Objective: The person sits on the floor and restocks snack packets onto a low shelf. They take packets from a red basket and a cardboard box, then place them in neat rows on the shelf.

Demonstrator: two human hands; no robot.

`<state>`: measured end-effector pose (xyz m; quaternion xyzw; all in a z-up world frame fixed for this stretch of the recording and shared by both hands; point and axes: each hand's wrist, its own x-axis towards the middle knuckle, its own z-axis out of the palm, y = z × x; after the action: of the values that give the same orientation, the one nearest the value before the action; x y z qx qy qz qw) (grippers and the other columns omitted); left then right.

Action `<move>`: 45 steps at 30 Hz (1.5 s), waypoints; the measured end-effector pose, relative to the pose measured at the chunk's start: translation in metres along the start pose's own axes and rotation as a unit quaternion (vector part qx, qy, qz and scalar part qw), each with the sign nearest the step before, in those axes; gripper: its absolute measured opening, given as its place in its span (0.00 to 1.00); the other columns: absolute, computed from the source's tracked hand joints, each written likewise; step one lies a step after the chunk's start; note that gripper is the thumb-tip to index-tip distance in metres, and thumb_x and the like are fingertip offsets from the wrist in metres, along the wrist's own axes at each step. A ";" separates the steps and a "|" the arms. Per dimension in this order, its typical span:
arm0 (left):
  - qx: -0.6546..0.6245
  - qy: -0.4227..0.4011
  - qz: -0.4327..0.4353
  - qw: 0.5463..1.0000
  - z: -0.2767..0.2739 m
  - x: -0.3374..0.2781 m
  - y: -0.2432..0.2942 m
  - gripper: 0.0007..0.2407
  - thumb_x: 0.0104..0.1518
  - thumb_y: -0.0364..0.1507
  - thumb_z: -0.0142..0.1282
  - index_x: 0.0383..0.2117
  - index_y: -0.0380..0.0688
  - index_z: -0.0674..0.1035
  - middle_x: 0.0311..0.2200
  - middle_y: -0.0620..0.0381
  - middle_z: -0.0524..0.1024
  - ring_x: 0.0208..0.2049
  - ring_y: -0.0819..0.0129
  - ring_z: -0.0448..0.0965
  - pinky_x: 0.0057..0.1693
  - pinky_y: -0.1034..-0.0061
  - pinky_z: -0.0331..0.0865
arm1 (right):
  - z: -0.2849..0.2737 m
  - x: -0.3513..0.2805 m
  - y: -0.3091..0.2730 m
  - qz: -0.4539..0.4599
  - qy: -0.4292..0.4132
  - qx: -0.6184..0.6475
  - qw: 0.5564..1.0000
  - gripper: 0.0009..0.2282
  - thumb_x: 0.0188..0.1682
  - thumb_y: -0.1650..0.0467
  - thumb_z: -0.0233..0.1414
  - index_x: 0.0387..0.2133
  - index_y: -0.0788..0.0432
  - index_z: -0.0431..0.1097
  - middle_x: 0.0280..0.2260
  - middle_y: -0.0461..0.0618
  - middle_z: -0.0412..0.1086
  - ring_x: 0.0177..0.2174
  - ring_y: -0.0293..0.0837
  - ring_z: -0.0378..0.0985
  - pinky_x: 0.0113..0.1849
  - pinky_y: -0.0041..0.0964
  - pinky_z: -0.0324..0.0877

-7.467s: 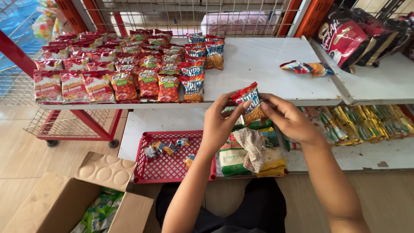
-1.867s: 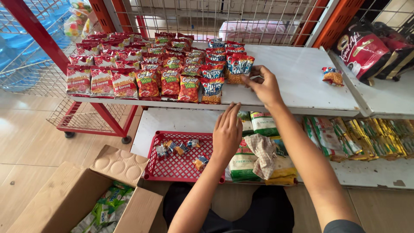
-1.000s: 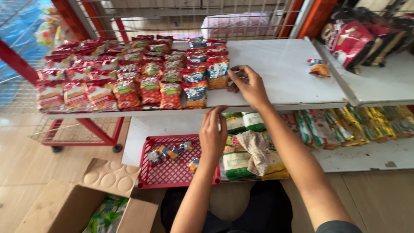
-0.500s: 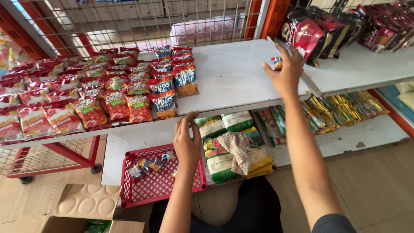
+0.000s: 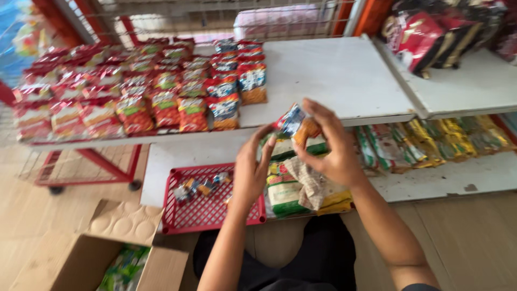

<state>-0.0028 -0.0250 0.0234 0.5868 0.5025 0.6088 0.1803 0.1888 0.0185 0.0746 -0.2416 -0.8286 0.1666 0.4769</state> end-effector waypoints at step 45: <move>-0.116 -0.001 -0.111 0.987 -0.047 -0.060 -0.006 0.12 0.67 0.30 0.53 0.52 0.36 0.78 0.44 0.49 0.83 0.44 0.68 0.83 0.50 0.75 0.76 | 0.109 0.053 0.082 0.134 0.079 0.005 0.988 0.21 0.54 0.70 0.64 0.56 0.64 0.66 0.34 0.50 0.77 0.30 0.35 0.77 0.34 0.29 0.73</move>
<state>-0.0327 -0.0895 -0.0047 0.5030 0.4903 0.6386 0.3144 0.0905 0.1108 0.0172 -0.3608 -0.7472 0.2136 0.5156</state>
